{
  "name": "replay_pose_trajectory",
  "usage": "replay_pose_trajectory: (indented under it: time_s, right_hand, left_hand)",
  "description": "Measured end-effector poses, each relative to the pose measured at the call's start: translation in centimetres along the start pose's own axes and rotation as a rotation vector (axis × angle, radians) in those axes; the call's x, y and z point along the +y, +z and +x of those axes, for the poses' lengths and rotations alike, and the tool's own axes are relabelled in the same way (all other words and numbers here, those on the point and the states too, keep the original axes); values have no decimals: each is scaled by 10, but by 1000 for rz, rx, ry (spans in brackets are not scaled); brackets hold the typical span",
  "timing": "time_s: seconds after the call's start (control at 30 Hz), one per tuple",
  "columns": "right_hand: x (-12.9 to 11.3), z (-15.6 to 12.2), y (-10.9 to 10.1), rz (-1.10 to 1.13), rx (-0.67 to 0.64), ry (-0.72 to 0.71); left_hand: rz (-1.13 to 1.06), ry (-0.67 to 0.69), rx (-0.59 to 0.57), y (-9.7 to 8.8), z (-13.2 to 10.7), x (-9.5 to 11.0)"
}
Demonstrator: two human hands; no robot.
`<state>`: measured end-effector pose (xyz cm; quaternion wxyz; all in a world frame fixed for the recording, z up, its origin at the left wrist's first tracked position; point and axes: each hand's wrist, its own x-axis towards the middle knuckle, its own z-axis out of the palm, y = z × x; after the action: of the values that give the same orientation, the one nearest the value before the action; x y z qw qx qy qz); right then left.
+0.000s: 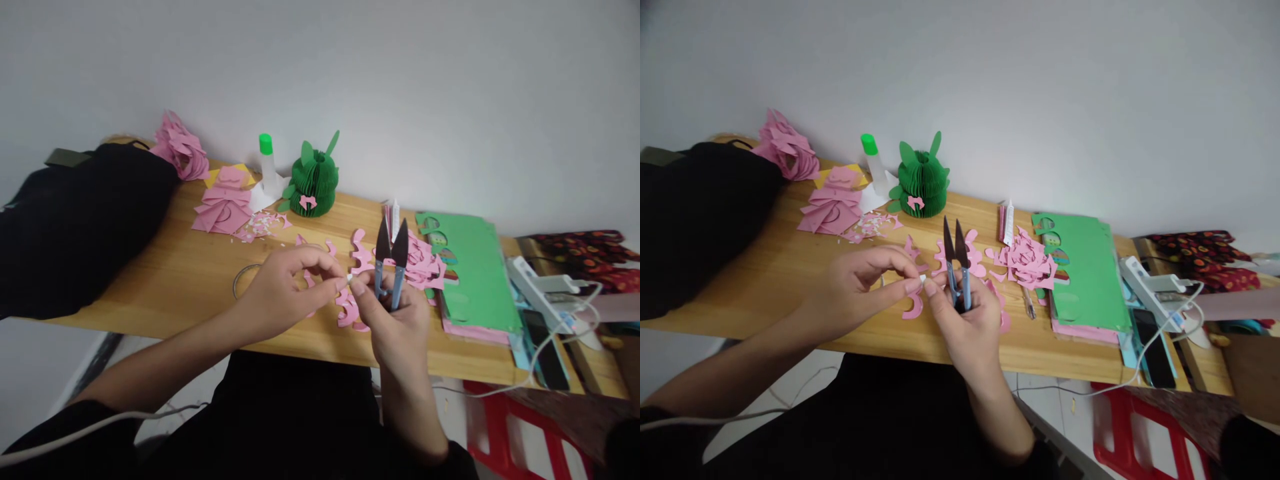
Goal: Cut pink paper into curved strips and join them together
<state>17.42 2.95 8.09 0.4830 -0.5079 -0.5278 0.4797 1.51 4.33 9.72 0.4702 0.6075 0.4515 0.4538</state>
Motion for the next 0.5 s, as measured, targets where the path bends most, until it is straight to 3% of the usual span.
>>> replay_pose_trajectory:
  time_s: [0.3, 0.5]
  right_hand:
    - [6, 1, -5, 138, 51, 94]
    - [18, -7, -4, 193, -88, 144]
  left_hand:
    - [-166, -78, 19, -3, 5, -10]
    - [-345, -151, 87, -7, 9, -19]
